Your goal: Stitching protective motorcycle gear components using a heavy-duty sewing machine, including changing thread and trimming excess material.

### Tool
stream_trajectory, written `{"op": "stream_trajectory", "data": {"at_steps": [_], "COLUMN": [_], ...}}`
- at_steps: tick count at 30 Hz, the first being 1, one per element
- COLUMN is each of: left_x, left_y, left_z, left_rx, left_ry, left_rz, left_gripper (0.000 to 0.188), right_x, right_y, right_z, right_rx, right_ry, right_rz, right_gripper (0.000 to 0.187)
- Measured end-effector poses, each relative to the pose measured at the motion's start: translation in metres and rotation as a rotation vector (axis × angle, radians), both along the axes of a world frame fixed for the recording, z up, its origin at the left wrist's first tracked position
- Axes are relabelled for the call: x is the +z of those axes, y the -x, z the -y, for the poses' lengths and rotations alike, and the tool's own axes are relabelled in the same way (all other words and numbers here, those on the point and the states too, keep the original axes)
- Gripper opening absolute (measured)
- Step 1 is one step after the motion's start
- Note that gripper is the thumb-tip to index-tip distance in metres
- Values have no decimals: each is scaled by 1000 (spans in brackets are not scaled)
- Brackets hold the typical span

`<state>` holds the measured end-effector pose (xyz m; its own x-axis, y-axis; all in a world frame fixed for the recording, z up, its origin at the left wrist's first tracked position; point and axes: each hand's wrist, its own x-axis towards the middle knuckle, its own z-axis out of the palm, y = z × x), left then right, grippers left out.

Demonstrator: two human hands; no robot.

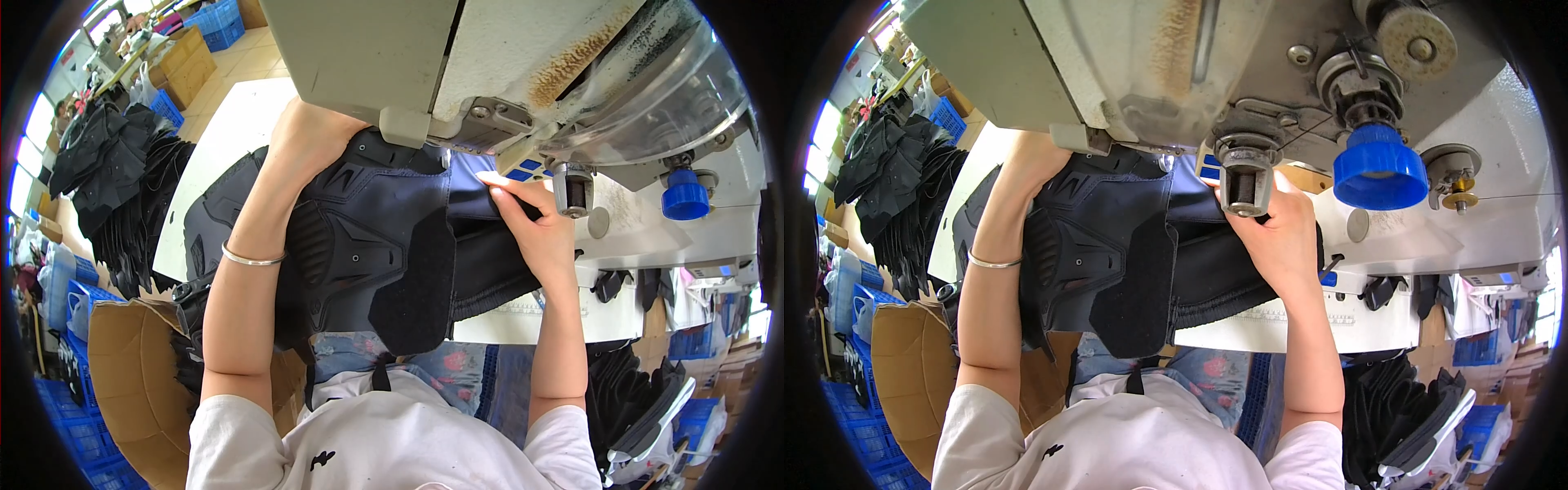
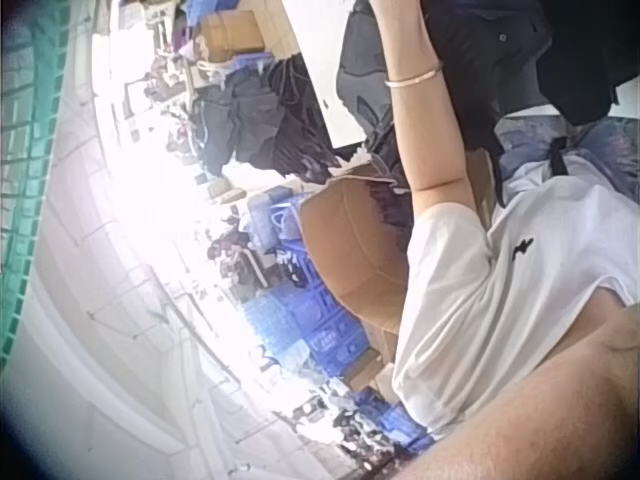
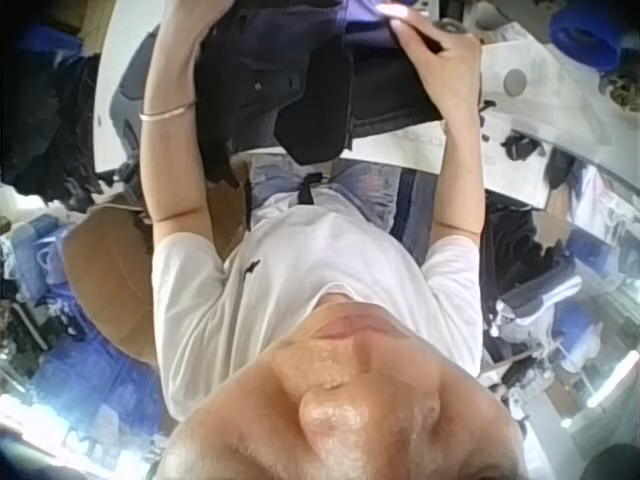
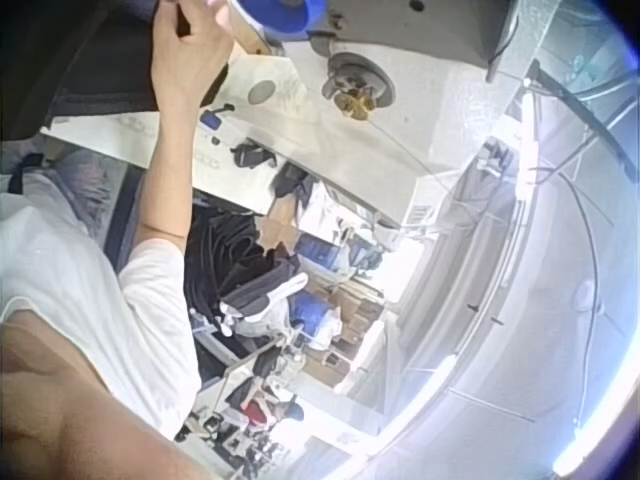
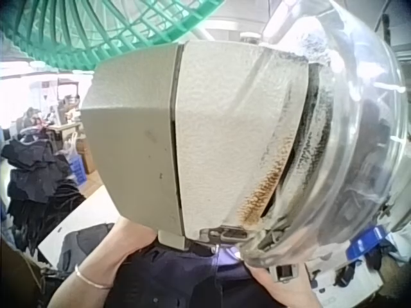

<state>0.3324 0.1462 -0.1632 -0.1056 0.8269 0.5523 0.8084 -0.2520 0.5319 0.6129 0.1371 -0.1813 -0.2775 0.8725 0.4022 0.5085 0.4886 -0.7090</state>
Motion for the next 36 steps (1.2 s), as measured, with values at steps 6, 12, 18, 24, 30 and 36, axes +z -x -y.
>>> {"op": "stream_trajectory", "data": {"at_steps": [6, 12, 18, 24, 30, 36], "left_x": [1, -8, -9, 21, -37, -10], "left_y": [1, 5, 7, -48, -73, -54], "left_z": [-6, -14, -8, 115, 159, 147], "left_rx": [-44, -72, -79, -304, -76, -146], "left_ry": [-12, -25, -33, 215, -2, 83], "left_rz": [70, 77, 64, -338, -458, -188], "left_gripper": [31, 30, 30, 56, 48, 64], "right_x": [1, 7, 4, 3, 6, 12], "right_y": [5, 5, 10, 1, 7, 9], "right_z": [-4, 2, 1, -1, 2, 8], "right_rx": [-73, -65, -52, -67, -15, -76], "right_ry": [-8, -1, -30, -284, -159, -49], "right_rz": [97, 105, 84, 145, 126, 239], "right_gripper": [18, 20, 22, 25, 25, 33]}}
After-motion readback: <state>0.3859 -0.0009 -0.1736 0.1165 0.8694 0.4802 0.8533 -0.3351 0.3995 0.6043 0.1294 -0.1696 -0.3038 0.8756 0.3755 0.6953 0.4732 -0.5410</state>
